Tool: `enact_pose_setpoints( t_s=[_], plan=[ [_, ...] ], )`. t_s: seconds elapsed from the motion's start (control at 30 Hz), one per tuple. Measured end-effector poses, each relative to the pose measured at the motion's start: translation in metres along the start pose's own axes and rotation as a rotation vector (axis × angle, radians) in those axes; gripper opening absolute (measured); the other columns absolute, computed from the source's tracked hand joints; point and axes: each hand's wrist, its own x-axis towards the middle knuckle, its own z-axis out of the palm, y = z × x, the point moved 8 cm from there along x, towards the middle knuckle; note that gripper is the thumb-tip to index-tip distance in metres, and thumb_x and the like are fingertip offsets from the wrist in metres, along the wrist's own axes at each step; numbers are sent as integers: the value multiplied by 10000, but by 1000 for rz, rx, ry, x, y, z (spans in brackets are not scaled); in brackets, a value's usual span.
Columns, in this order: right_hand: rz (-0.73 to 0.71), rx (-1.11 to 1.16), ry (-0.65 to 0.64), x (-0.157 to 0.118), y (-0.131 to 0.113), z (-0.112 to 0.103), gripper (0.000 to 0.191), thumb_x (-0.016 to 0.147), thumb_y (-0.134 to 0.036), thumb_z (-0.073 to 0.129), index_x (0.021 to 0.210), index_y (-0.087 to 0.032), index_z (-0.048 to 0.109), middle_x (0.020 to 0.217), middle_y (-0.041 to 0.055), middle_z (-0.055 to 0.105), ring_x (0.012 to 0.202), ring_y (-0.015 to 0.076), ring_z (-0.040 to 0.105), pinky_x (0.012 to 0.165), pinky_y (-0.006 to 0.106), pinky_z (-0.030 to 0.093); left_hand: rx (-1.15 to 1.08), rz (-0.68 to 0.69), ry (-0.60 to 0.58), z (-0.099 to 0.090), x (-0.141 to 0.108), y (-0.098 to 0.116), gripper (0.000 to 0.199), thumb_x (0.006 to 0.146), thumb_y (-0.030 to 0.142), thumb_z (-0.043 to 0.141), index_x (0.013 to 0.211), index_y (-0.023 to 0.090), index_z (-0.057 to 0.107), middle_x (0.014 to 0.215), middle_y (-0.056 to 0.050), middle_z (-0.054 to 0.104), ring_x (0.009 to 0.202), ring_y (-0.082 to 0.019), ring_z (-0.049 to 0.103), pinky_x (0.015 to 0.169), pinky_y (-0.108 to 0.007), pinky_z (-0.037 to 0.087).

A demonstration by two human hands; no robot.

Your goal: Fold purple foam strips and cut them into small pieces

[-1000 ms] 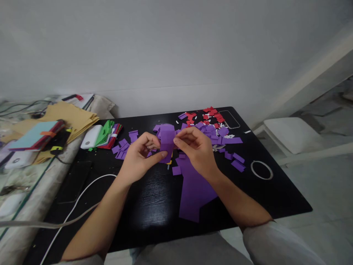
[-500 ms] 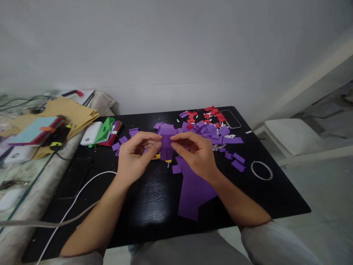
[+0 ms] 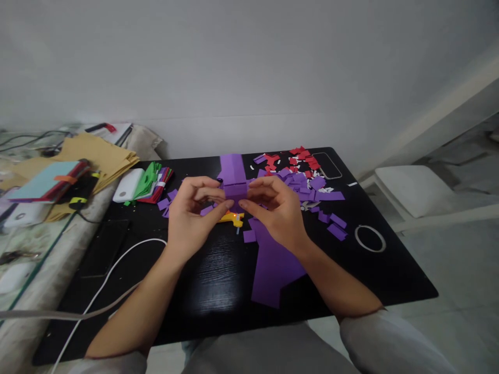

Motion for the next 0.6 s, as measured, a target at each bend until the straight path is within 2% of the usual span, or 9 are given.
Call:
enact_pose_setpoints(
  t_s=[0.13,0.23,0.37,0.5,0.6],
  plan=[
    [-7,-15,-20,2,0,0,261,773,-406,899,871,-243,720,868,6,740,828,179,728,821,363,647,11,9,-33,2,1,3,227,837,236,838,998,204,681,879,-11,740,767,-131,720,751,-261,602],
    [36,58,-72,4,1,2,218,782,-400,889,868,-251,755,860,3,748,793,176,720,809,373,653,60,54,-82,3,2,9,65,891,221,780,935,209,733,843,-2,728,693,-110,677,667,-235,573],
    [89,143,-150,5,2,6,142,828,-379,846,871,-255,789,867,2,776,794,180,748,871,398,663,67,76,-74,-1,3,15,32,885,213,781,906,220,759,784,10,726,639,-116,664,587,-235,550],
    [130,217,-228,4,3,11,181,879,-436,795,942,-266,795,917,9,796,863,207,779,918,434,663,94,67,-75,0,1,13,22,904,236,768,886,223,769,765,5,732,608,-128,662,548,-250,541],
    [182,231,-268,3,6,14,222,886,-466,790,987,-269,799,928,11,803,858,208,787,913,431,666,114,93,-73,-1,-1,10,26,912,216,754,919,227,777,792,3,744,621,-125,663,573,-251,549]
  ],
)
